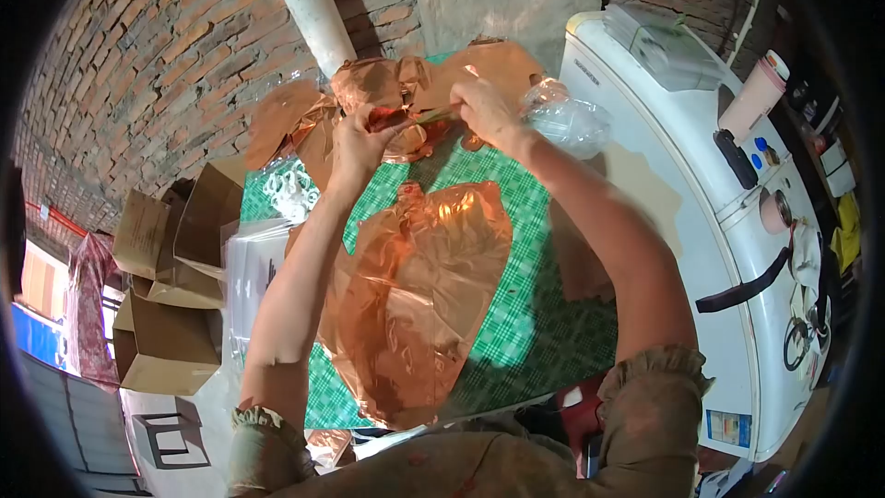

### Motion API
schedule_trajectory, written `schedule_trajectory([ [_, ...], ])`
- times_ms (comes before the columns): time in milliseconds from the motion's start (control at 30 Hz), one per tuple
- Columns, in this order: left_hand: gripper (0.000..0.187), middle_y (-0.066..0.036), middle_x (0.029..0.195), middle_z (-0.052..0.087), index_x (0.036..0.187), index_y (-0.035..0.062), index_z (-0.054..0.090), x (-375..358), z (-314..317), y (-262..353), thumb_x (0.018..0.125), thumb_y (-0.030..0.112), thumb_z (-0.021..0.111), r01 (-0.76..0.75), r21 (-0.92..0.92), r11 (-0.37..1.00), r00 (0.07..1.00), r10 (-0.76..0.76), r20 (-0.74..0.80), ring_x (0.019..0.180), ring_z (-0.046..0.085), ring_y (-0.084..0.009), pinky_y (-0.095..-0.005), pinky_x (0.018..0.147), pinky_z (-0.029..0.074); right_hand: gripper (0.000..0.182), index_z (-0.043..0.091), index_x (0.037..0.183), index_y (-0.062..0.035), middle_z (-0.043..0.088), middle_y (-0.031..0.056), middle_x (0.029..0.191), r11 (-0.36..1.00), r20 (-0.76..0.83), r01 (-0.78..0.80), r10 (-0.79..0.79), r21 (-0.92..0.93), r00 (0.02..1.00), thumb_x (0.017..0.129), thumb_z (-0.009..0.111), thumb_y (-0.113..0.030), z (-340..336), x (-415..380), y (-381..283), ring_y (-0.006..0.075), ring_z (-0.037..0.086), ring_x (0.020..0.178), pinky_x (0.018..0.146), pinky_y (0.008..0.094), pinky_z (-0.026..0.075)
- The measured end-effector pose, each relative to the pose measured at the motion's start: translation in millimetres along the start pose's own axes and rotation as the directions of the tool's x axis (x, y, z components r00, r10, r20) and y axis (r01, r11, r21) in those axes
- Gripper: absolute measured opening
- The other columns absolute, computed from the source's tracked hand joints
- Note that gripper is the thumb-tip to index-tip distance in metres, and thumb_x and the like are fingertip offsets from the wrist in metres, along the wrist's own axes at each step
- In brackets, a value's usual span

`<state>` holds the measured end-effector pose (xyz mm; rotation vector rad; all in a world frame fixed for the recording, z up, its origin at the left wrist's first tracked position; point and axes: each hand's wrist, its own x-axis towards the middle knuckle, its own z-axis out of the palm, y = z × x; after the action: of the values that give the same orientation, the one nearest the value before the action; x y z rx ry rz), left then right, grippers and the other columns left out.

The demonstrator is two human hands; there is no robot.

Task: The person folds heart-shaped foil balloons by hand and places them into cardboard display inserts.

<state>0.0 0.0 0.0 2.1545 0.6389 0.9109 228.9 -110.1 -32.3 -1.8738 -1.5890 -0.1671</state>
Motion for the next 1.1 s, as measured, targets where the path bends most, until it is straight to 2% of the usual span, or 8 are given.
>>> schedule_trajectory([
  [167,0.031,-0.011,0.109,0.077,0.117,-0.0029,0.072,5.8,17.1,-48.7,0.097,0.021,0.078,0.139,-0.609,0.781,0.987,-0.156,0.025,0.087,0.073,-0.0184,-0.0335,0.072,0.063,0.017,0.064,0.107,-0.0067,0.069,0.0186,0.105,0.992,-0.023,-0.114,0.115,0.044,0.993,0.091,0.067,-0.008,-4.3,1.4,-11.4,0.0397,0.064,0.108,0.092,0.0486,0.053],
  [267,0.035,-0.01,0.104,0.074,0.116,-0.0026,0.069,-2.5,7.8,-14.5,0.103,0.029,0.071,0.269,-0.762,0.588,0.919,-0.393,0.022,0.084,0.072,-0.0175,-0.0327,0.068,0.063,0.017,0.066,0.107,-0.0065,0.069,0.018,0.107,0.955,-0.105,0.233,-0.255,-0.185,0.961,0.09,0.068,-0.008,18.7,2.6,33.5,0.0388,0.065,0.105,0.093,0.0491,0.053],
  [567,0.049,-0.004,0.087,0.057,0.101,0.0028,0.058,-1.2,-43.2,-16.7,0.111,0.049,0.048,0.182,-0.648,0.74,0.977,-0.212,0.031,0.079,0.06,-0.0152,-0.0397,0.079,0.064,0.017,0.072,0.104,-0.0065,0.073,0.0154,0.109,0.879,0.093,0.224,-0.204,-0.421,0.975,0.088,0.067,-0.007,11.9,34.6,45.2,0.0391,0.069,0.104,0.088,0.0468,0.057],
  [767,0.042,0.005,0.077,0.054,0.095,0.0052,0.068,-7.1,-56.7,-19.7,0.112,0.041,0.054,0.096,-0.638,0.764,0.985,-0.165,-0.048,0.07,0.047,-0.0056,-0.0242,0.064,0.039,0.015,0.071,0.102,-0.0041,0.074,0.0147,0.102,0.993,-0.132,-0.04,0.054,0.111,0.99,0.088,0.066,-0.006,-14.1,43.4,21.9,0.0332,0.071,0.101,0.086,0.0421,0.057],
  [800,0.038,0.005,0.078,0.055,0.097,0.0045,0.069,-7.4,-59.0,-19.5,0.111,0.038,0.056,0.085,-0.604,0.793,0.989,-0.143,-0.047,0.071,0.048,-0.0056,-0.0241,0.064,0.04,0.016,0.068,0.109,-0.0035,0.075,0.0163,0.099,0.975,-0.203,0.022,-0.069,-0.222,0.977,0.096,0.061,-0.009,-12.5,54.1,47.3,0.0286,0.074,0.094,0.08,0.041,0.058],
  [833,0.035,0.005,0.079,0.056,0.099,0.0038,0.069,-8.8,-61.1,-20.1,0.111,0.035,0.057,0.077,-0.569,0.819,0.991,-0.123,-0.044,0.071,0.048,-0.0055,-0.0241,0.065,0.041,0.02,0.067,0.113,-0.0027,0.075,0.0152,0.096,0.984,-0.23,-0.167,0.178,0.064,0.957,0.096,0.058,-0.006,-10.1,58.1,57.0,0.0268,0.073,0.087,0.074,0.0401,0.058],
  [900,0.029,0.005,0.083,0.059,0.104,0.0035,0.069,-12.9,-57.3,-30.9,0.11,0.03,0.06,0.07,-0.527,0.847,0.994,-0.107,-0.039,0.076,0.052,-0.0058,-0.024,0.069,0.044,0.029,0.064,0.121,-0.0012,0.075,0.0131,0.09,0.668,-0.069,-0.469,0.612,0.578,0.788,0.095,0.054,-0.002,-5.4,58.4,64.3,0.0233,0.072,0.073,0.063,0.0384,0.06],
  [1100,0.015,0.001,0.093,0.07,0.11,0.0019,0.068,-24.1,-31.2,-45.1,0.104,0.015,0.069,0.151,-0.522,0.84,0.985,-0.173,0.006,0.083,0.062,-0.0063,-0.0243,0.079,0.051,0.065,0.046,0.144,0.0035,0.067,0.0359,0.122,0.328,0.582,-0.776,0.522,0.538,0.624,0.103,0.048,-0.047,5.4,-8.1,-3.5,0.0436,0.073,0.101,0.081,0.0484,0.064],
])
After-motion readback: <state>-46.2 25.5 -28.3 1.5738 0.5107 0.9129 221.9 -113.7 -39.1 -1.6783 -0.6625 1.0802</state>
